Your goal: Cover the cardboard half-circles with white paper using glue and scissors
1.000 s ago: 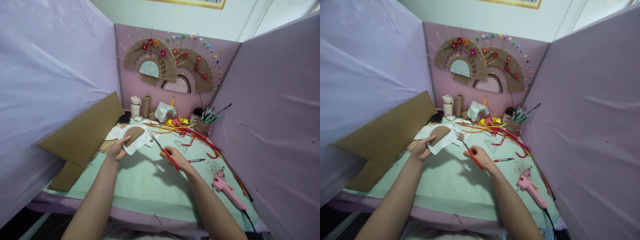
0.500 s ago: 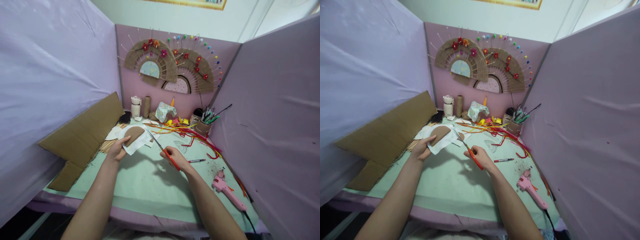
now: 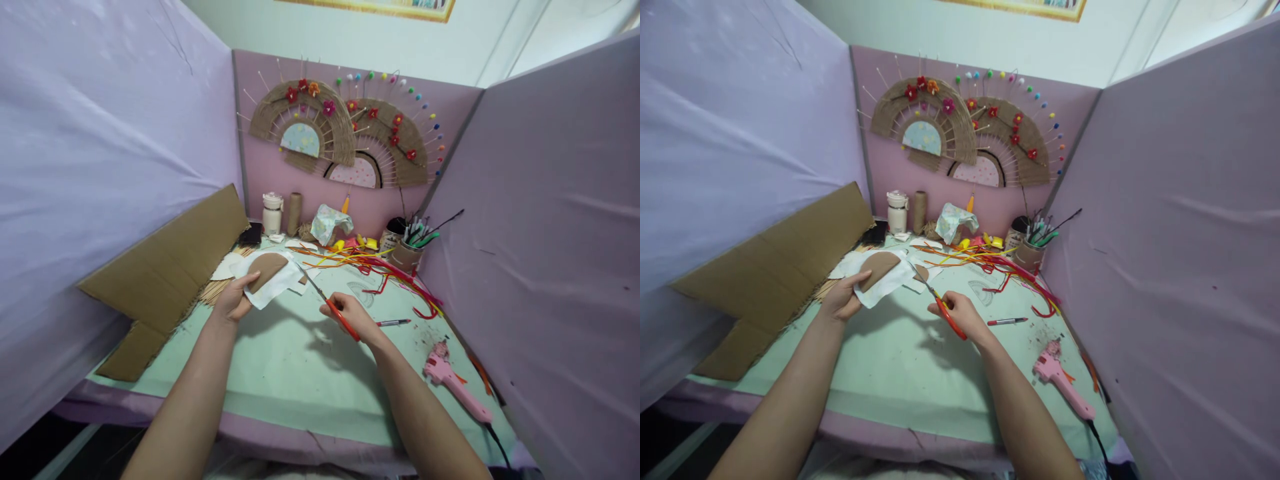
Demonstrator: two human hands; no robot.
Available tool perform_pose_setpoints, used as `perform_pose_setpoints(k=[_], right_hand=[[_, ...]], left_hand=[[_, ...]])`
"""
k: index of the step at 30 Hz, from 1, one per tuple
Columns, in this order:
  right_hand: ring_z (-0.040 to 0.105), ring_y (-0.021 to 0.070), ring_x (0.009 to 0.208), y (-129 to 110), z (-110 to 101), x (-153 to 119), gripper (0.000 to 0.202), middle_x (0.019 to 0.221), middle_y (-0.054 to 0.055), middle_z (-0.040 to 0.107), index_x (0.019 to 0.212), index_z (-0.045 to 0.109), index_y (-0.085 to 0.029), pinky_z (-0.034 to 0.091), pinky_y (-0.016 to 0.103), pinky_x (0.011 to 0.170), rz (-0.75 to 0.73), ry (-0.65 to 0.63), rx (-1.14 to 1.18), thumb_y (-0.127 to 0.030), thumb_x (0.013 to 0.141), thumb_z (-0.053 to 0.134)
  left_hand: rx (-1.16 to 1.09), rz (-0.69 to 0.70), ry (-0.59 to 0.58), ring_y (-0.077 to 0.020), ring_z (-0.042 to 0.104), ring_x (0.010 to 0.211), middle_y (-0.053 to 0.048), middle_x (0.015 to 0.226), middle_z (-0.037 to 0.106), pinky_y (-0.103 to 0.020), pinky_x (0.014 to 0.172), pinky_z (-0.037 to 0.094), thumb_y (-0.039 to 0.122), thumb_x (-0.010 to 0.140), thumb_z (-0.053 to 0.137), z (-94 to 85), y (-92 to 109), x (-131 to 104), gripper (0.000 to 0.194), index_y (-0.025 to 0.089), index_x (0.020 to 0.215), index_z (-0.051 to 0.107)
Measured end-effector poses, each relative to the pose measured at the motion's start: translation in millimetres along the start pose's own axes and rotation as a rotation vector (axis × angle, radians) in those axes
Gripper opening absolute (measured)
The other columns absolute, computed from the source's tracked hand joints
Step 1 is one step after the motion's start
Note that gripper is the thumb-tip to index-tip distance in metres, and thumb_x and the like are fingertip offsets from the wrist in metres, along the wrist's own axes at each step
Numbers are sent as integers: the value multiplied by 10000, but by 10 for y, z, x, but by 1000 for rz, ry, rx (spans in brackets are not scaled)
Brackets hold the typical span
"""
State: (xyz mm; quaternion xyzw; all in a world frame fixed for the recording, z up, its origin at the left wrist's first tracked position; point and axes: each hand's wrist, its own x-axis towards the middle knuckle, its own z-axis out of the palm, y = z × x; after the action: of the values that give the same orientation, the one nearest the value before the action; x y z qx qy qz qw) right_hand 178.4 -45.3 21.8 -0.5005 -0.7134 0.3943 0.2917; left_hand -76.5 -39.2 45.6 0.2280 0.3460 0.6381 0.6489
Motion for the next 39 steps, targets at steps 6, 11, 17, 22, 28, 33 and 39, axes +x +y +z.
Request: perform_pose_setpoints(k=[6,11,17,22,28,33,39], right_hand=[[374,85,492,3,-1,9,352,530,-61,418,628,448,-191,271,213,477,20,2,-4,-497,710,603],[377,82,506,8,-5,-7,246,582,-51,453,692,472,-188,280,205,473,8,-48,9,-414,760,539],[378,84,518,-32,-14,-54,249,599,-50,433,750,463,-191,309,199,476,-22,-114,48,-432,799,506],[382,87,508,-41,-14,-73,284,580,-50,427,747,446,-196,303,199,464,-49,-147,31,-465,837,456],[380,85,485,-47,-20,-81,337,598,-52,403,752,443,-197,305,209,444,-51,-159,43,-524,835,437],[374,78,465,-71,-20,-95,332,591,-52,413,729,416,-203,285,205,429,-32,-150,40,-517,833,438],[372,79,472,-49,-13,-83,280,573,-53,425,702,412,-204,276,205,441,-24,-105,0,-450,834,434]], left_hand=[[-2,9,21,-221,700,825,-121,967,724,-292,718,593,12,756,536,16,12,-15,440,55,1193,578],[7,16,-6,-219,698,853,-117,982,723,-277,746,586,22,760,550,-16,-4,3,446,74,1202,578],[29,-7,-29,-241,684,915,-129,1029,711,-299,783,579,29,752,560,-10,-16,-9,490,86,1239,558],[41,-5,-37,-234,691,883,-132,1017,713,-293,758,584,17,745,559,7,-23,-24,451,65,1192,587],[59,4,-42,-239,694,868,-130,1008,716,-307,760,584,16,735,569,21,-28,-34,467,78,1198,587],[67,-4,-53,-242,689,890,-138,1031,708,-318,776,580,25,737,568,22,-23,-32,482,77,1216,575],[84,9,-26,-228,698,829,-121,964,726,-296,742,582,27,740,562,-14,-35,0,438,71,1174,600]])
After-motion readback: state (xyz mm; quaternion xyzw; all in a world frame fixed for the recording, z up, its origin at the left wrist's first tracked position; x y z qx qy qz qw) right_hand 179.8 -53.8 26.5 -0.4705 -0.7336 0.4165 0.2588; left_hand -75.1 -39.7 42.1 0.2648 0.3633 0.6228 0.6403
